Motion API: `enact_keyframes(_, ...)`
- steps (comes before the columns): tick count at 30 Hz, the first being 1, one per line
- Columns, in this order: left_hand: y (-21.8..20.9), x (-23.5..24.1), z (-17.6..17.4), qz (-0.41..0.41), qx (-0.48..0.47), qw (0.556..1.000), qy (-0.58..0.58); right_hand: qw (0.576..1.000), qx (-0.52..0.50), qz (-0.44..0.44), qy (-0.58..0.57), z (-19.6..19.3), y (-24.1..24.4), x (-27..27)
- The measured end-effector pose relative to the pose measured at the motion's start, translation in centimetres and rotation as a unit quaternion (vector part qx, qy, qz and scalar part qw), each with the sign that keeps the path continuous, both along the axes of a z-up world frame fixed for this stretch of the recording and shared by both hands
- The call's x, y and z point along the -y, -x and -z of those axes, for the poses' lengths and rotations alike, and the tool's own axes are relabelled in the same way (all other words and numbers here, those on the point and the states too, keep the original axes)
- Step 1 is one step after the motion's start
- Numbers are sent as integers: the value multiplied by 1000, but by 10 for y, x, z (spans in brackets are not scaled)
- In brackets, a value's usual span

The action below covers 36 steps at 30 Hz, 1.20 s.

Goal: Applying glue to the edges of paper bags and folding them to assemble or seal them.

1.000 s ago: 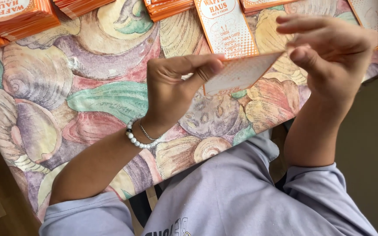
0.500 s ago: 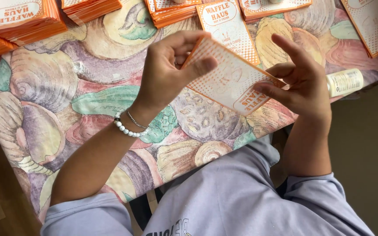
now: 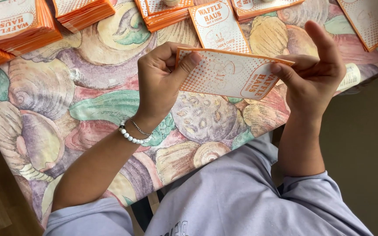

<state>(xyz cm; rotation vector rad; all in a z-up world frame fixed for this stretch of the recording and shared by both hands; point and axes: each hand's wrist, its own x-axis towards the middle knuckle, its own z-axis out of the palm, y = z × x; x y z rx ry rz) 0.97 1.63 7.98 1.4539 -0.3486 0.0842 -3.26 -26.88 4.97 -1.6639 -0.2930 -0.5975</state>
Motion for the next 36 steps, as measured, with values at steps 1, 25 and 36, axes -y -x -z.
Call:
enact_keyframes(1, 0, 0, 0, 2, -5, 1000, 0, 1000, -5, 4, -1, 0, 0, 1)
enact_keyframes(25, 57, 28, 74, 187, 278, 737, -587, 884, -42, -8, 465, 28, -21, 36)
enact_keyframes(36, 37, 17, 58, 261, 278, 690, -615, 811, 65, -28, 580, 47, -23, 25)
